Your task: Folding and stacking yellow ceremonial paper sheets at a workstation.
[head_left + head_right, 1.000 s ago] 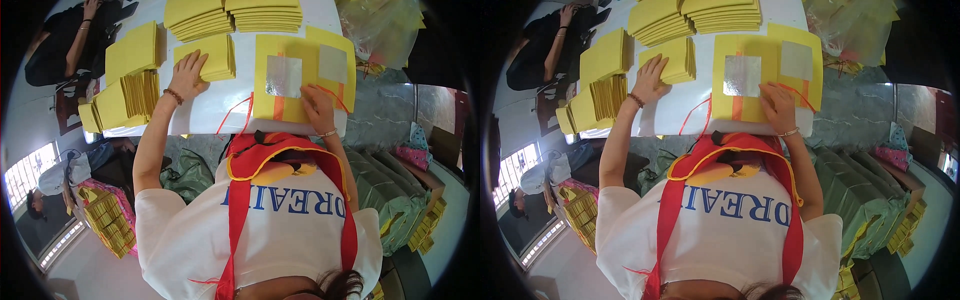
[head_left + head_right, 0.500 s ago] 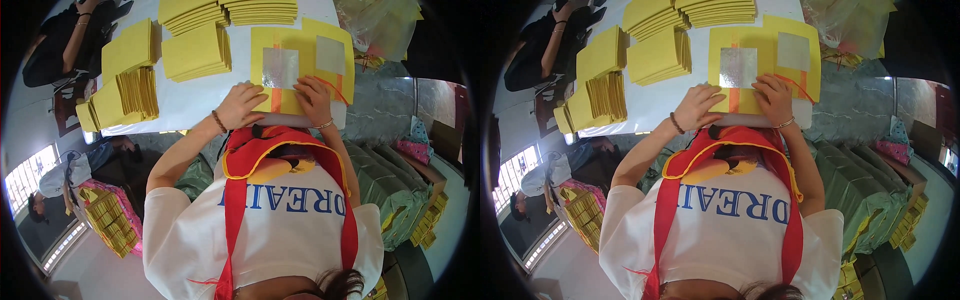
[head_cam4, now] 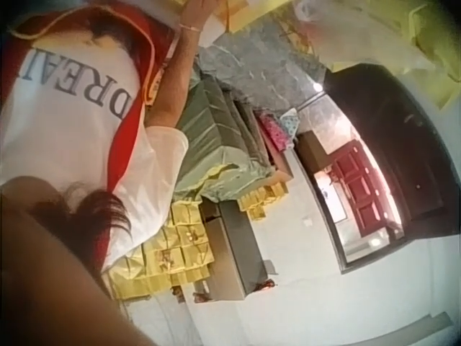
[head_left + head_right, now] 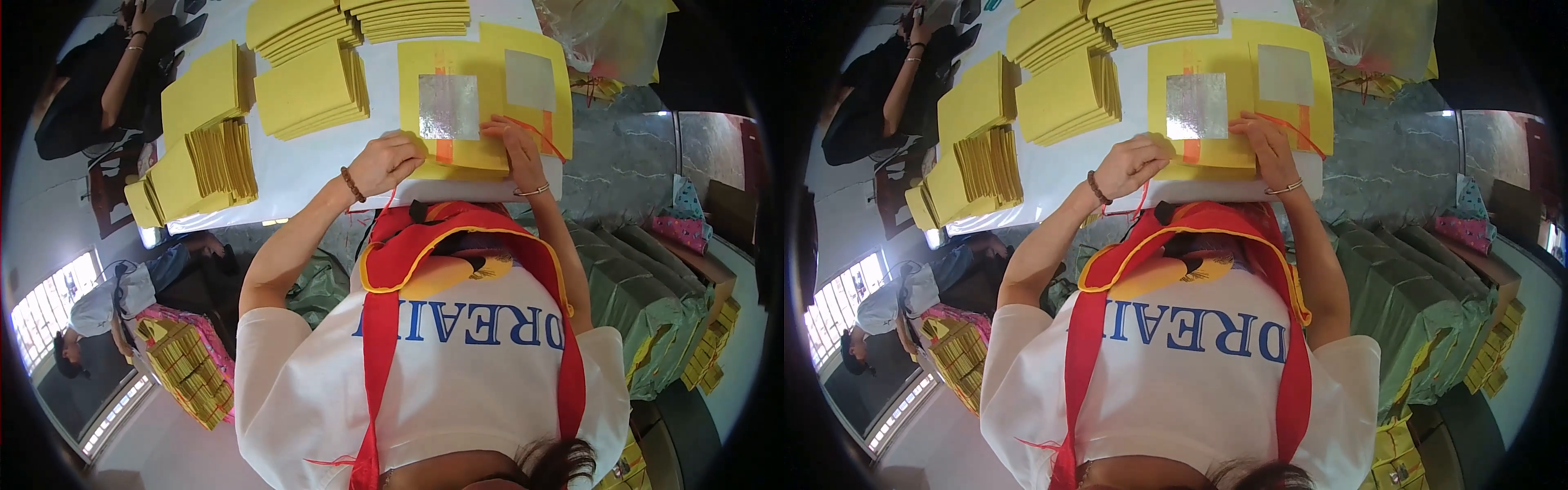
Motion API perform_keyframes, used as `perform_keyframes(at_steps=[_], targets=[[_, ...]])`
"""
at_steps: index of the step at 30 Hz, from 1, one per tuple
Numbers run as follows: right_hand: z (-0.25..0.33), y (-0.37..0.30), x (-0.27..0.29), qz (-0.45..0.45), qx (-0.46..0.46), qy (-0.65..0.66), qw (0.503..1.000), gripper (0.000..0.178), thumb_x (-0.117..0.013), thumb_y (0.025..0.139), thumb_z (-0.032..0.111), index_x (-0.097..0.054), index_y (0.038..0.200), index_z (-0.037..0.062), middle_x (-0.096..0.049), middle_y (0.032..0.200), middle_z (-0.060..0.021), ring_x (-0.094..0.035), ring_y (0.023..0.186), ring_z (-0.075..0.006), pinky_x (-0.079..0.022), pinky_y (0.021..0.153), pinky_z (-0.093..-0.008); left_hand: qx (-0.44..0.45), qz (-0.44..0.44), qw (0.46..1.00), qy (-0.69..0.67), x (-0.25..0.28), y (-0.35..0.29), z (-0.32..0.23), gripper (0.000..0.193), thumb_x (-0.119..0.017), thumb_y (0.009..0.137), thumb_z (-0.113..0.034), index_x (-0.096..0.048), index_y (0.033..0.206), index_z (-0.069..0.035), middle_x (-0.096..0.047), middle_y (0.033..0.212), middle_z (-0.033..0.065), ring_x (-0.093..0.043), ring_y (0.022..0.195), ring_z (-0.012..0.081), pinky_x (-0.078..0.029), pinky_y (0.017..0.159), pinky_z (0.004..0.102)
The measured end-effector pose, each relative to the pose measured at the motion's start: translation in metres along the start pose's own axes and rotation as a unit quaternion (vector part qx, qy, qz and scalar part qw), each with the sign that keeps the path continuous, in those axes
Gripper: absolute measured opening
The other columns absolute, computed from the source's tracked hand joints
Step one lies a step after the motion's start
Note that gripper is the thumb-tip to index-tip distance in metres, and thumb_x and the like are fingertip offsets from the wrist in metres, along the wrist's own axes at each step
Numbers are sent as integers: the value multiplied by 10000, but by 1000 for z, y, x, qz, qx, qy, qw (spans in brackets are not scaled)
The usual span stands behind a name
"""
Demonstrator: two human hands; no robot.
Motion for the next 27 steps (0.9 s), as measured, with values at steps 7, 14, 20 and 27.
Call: perform_keyframes(at_steps=[7,14,20,27], targets=[[-7,-1,-1,15,-16,6,1000,425,-325,969,283,-637,946,-4,-621,1070,-114,-470,1164,-254,-319,999,-347,94,7,993,-77,-1,2,8,102,-570,784,-113,-585,809,-15,-601,778,101,-569,720,259,-466,638,341],[-3,-1,1,12,22,6,1000,326,-419,929,243,-640,972,8,-637,1024,-124,-491,1149,-289,-342,992,-381,197,2,967,-164,-3,1,16,123,-576,793,-117,-598,815,2,-577,695,61,-538,630,148,-442,581,279],[-11,-10,1,35,39,24,998,357,-628,778,255,-617,1058,35,-623,1077,-91,-466,1195,-274,-329,999,-389,288,-6,921,-262,0,2,22,145,-567,822,-124,-615,835,12,-546,658,5,-474,620,60,-406,559,232],[-10,-7,-2,25,20,-96,995,280,-651,732,135,-626,1008,95,-633,1068,-28,-483,1193,-248,-322,968,-380,317,-3,909,-271,-1,2,26,160,-568,815,-132,-632,823,15,-537,636,0,-460,610,52,-392,547,223]])
Point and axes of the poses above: each hand's wrist, its own y-axis towards the middle knuckle, its own x-axis out of the back of the hand, z = x × y, the point moved 4 cm from there along y, towards the middle knuckle
